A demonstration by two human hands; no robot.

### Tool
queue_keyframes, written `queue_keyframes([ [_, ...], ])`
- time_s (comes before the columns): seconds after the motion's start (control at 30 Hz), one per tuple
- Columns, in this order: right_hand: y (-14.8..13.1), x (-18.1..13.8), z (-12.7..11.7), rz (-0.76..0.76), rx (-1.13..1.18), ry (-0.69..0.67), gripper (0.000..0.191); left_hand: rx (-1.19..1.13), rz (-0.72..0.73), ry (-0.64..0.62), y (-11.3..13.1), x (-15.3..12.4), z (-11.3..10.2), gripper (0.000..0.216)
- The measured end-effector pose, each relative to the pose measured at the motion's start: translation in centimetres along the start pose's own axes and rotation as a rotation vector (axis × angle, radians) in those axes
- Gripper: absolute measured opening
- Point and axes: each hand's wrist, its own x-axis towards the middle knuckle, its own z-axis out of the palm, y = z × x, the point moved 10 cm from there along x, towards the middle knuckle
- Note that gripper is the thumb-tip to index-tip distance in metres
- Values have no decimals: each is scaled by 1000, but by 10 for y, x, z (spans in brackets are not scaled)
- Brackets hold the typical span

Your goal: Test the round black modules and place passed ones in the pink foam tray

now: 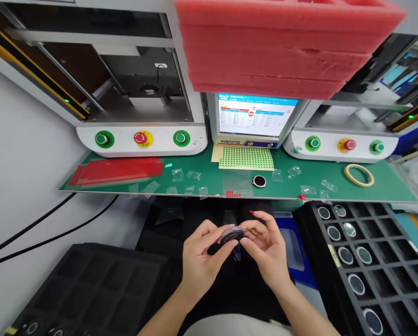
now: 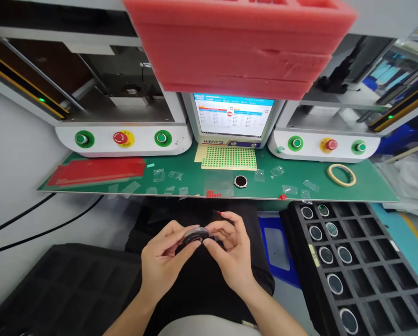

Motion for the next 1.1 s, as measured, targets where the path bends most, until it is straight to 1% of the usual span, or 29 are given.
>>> queue_keyframes([
  [0.07, -1, -3, -2, 25, 53, -2, 45, 26, 33, -28, 8, -3, 3, 31],
  [0.13, 2, -5, 0, 82, 114, -32, 48, -19, 44, -90, 13, -2, 6, 34],
  [0.17, 4, -5, 3, 120, 146, -61, 50, -74, 39, -147, 14, -1, 10, 36],
  [0.3, 10, -7, 14, 266, 255, -183, 63, -393, -27, -476, 13, 0, 30, 51],
  [0.37, 13, -8, 19, 324, 285, -232, 69, -508, -40, -566, 12, 0, 34, 56],
  [0.4, 13, -9, 22, 344, 293, -256, 71, -535, -29, -575, 12, 0, 34, 58],
  [0.43, 13, -10, 24, 357, 298, -275, 71, -542, -9, -563, 13, 1, 33, 60],
  [0.5, 10, -8, 25, 331, 289, -283, 65, -515, 53, -489, 16, 4, 26, 63],
  [0.53, 6, -6, 22, 284, 272, -257, 61, -486, 92, -434, 19, 5, 21, 64],
  [0.63, -11, -2, 5, 110, 199, -114, 45, -363, 188, -256, 30, 8, 5, 65],
  [0.67, -13, -3, 2, 91, 185, -92, 36, -322, 197, -211, 33, 7, 2, 65],
  [0.73, -11, -10, 7, 149, 190, -128, 16, -258, 193, -164, 37, 5, -2, 66],
  [0.77, -7, -14, 13, 202, 213, -176, 8, -230, 193, -160, 40, 4, -2, 67],
  [0.8, -4, -19, 18, 254, 243, -221, 4, -194, 209, -161, 44, 2, -2, 67],
  [0.87, 2, -27, 26, 334, 303, -271, 5, -103, 275, -159, 54, -1, -2, 67],
  [0.97, 9, -32, 32, 413, 354, -293, 6, -14, 365, -148, 66, -4, -3, 64],
  [1.1, 15, -34, 33, 479, 359, -293, 10, 24, 385, -162, 72, -3, -2, 57],
])
